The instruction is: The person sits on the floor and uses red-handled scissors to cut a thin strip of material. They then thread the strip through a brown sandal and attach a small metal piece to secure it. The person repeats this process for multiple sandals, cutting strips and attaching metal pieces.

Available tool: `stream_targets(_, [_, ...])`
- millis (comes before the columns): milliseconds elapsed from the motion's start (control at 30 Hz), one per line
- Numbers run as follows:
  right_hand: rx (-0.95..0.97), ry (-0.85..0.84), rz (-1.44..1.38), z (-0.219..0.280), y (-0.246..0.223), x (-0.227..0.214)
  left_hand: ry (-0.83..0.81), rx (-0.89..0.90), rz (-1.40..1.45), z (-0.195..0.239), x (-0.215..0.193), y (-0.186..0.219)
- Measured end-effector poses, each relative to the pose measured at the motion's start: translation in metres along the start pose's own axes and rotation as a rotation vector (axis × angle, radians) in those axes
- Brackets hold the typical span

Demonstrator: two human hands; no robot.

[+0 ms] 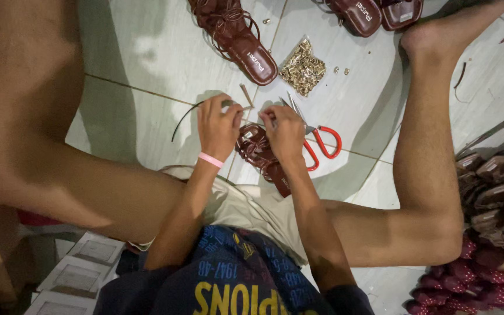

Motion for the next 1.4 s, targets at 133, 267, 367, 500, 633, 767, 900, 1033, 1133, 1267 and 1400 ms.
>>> stream_targets(133, [-0.095,0.039,0.108,0.0,0.0,0.003,0.005,-0.02,0.027,-0.006,-0.003,-0.007])
stream_targets(267, [-0.138,0.013,0.103,0.003,0.005,0.002,0.042,-0.022,0.077,-0.007,-0.01,-0.004])
stream_targets(367, [-0.094,0.02,-0.129,0.009,0.016,-0.013,0.046,-0.031,0.11,-0.009,-0.015,0.0])
stream_targets(500, [0.232,0.008,-0.554,0.03,0.039,-0.033,0.066,-0.019,0.183,-0.01,-0.017,0.006])
stream_targets(633, [0.391,0.057,-0.725,0.051,0.057,-0.058,0.054,0.046,0.215,-0.02,-0.003,0.024])
stream_targets(767, [0.591,0.157,-0.725,0.07,0.079,-0.08,-0.043,0.182,0.274,-0.045,0.033,0.062])
stream_targets(900, [0.624,0.263,-0.814,0.085,0.091,-0.095,-0.117,0.374,0.194,-0.083,0.089,0.106])
stream_targets(1033, [0.606,0.321,-0.896,0.098,0.097,-0.107,-0.15,0.43,-0.083,-0.109,0.138,0.129])
stream_targets(1133, [0.661,0.338,-0.9,0.103,0.101,-0.108,-0.167,0.46,-0.174,-0.118,0.166,0.135])
stream_targets(1267, [0.658,0.313,-0.891,0.101,0.103,-0.104,-0.235,0.501,-0.164,-0.126,0.193,0.129])
stream_targets(1400, [0.661,0.353,-0.901,0.098,0.101,-0.101,-0.197,0.502,-0.109,-0.129,0.185,0.123])
Point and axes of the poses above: each hand's wrist, its own z-axis away from the middle knuckle, its own x-axis out of the palm, y = z × x, the point moved 4 cm from there along -z, towards the middle knuckle, and after that the axes turned 1 degree about -z, right-handed, at the moved point
